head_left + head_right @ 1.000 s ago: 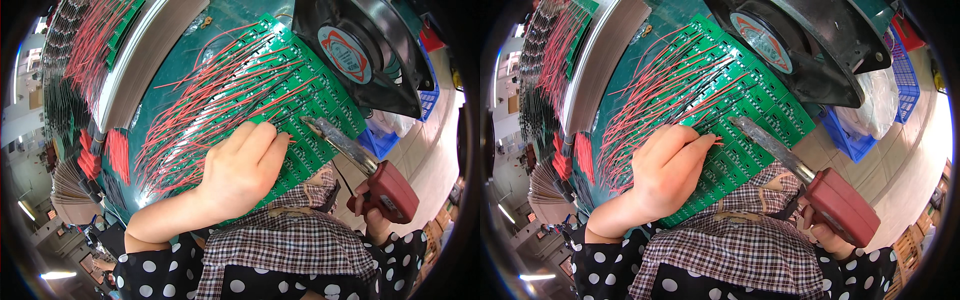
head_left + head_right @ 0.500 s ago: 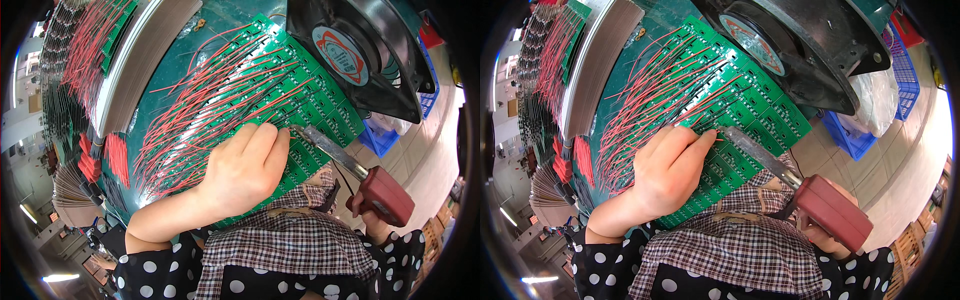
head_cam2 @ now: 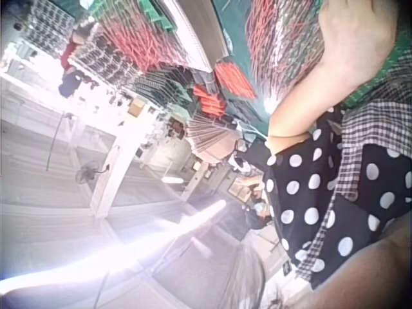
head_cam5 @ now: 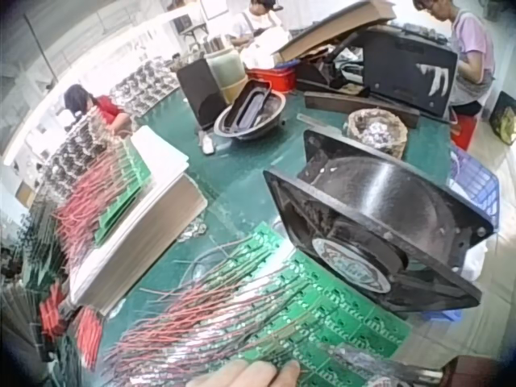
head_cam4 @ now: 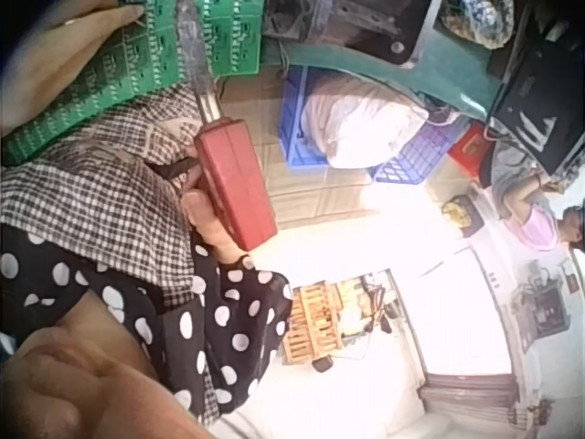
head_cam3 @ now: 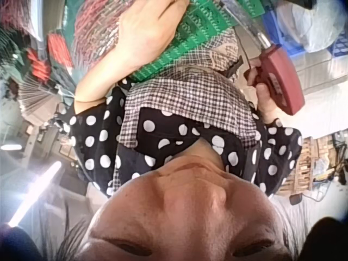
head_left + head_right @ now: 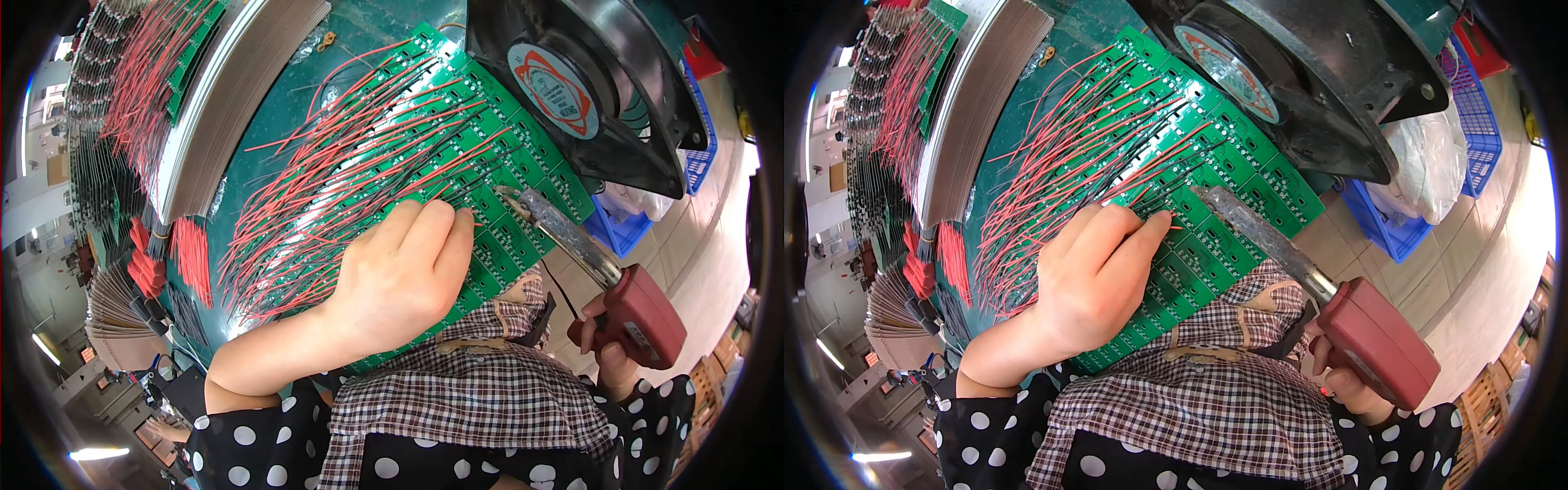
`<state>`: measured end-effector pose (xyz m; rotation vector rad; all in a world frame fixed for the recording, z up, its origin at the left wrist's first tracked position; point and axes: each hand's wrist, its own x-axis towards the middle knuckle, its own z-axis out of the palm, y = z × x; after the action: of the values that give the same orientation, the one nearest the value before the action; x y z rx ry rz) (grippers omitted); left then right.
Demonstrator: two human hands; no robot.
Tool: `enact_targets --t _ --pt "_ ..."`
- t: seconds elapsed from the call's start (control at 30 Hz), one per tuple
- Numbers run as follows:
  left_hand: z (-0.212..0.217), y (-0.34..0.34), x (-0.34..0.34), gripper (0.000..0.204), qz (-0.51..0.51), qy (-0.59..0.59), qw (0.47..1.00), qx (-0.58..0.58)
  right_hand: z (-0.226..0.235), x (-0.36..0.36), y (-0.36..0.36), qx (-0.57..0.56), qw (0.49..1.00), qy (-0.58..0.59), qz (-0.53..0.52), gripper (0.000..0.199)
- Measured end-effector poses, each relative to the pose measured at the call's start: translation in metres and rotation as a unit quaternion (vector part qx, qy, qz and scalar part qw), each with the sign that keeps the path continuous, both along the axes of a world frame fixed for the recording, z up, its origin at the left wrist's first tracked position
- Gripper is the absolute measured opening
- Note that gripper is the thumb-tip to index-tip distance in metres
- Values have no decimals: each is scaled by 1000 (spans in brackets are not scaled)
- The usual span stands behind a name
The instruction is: The person solders wires onto a circuit board panel using a soldering tool, picks up and separates bundles of wires from the table, and positions and solders the wires onto the board.
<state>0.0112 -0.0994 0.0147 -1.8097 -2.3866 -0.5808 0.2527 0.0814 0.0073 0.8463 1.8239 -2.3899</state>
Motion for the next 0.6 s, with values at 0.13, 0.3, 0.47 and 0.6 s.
enact_targets --t 0.13,0.3,0.47,0.6 --pt "1 0 2 26 2 2 1000 1 2 -5 -2 -8 1000 -4 -14 76" --pt "4 -1 2 22 64 -99 993 16 1 -4 -2 -9 1000 7 -22 74" --pt "7 0 -4 20 69 -184 979 54 1 -4 -3 -7 1000 14 -24 74" --pt "6 8 -3 22 58 -120 990 37 2 -7 -2 2 1000 9 -27 75"
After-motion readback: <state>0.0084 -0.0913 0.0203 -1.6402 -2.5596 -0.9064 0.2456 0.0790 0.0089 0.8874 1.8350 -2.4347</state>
